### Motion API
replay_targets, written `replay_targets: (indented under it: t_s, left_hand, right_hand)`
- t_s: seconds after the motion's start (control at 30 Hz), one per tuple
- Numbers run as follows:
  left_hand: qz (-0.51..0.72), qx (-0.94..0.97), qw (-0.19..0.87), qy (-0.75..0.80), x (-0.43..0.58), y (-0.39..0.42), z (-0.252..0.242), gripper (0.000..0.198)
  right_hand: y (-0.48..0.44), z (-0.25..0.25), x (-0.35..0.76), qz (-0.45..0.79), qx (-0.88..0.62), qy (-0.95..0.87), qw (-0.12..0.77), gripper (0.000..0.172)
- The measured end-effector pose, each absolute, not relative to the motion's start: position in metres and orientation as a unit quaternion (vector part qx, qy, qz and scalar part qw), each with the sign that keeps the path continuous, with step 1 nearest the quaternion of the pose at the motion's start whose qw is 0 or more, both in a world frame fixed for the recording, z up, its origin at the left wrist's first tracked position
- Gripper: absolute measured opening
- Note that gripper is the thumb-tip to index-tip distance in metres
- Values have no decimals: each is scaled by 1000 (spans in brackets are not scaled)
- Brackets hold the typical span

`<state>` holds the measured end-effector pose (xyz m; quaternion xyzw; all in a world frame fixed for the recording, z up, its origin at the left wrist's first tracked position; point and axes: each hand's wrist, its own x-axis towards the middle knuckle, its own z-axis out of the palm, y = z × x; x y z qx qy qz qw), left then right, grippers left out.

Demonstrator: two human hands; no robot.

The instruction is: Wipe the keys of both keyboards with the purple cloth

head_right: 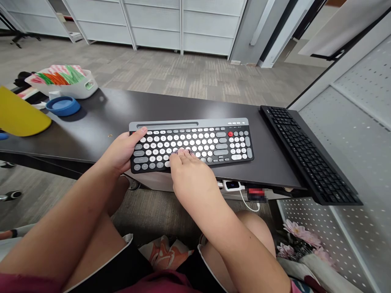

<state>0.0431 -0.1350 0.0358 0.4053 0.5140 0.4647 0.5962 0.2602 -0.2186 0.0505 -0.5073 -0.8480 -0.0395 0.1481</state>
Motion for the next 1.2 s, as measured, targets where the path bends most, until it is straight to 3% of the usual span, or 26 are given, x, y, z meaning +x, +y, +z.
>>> replay_targets:
  t_s: [0.43,0.63,0.83,0.97,1.2]
  left_hand:
    - [470,413,599,500,44,-135,35,40]
    - [467,410,600,504,43,-135,35,40]
    - [459,402,611,505,42,-135,33,39]
    - [460,405,607,506,41,-135,33,40]
    - [456,397,611,512,41,-133,34,41]
  right_hand:
    - [-232,83,266,71,-523,-849,36,44]
    - [-225,97,306,182,-523,-814,175,34]
    - [-210,107,347,32,-726,-630,274,31]
    - [-192,88,358,-26,-789,-581,200,35]
    - [-187,62,328,-36,-711,-690,128,41]
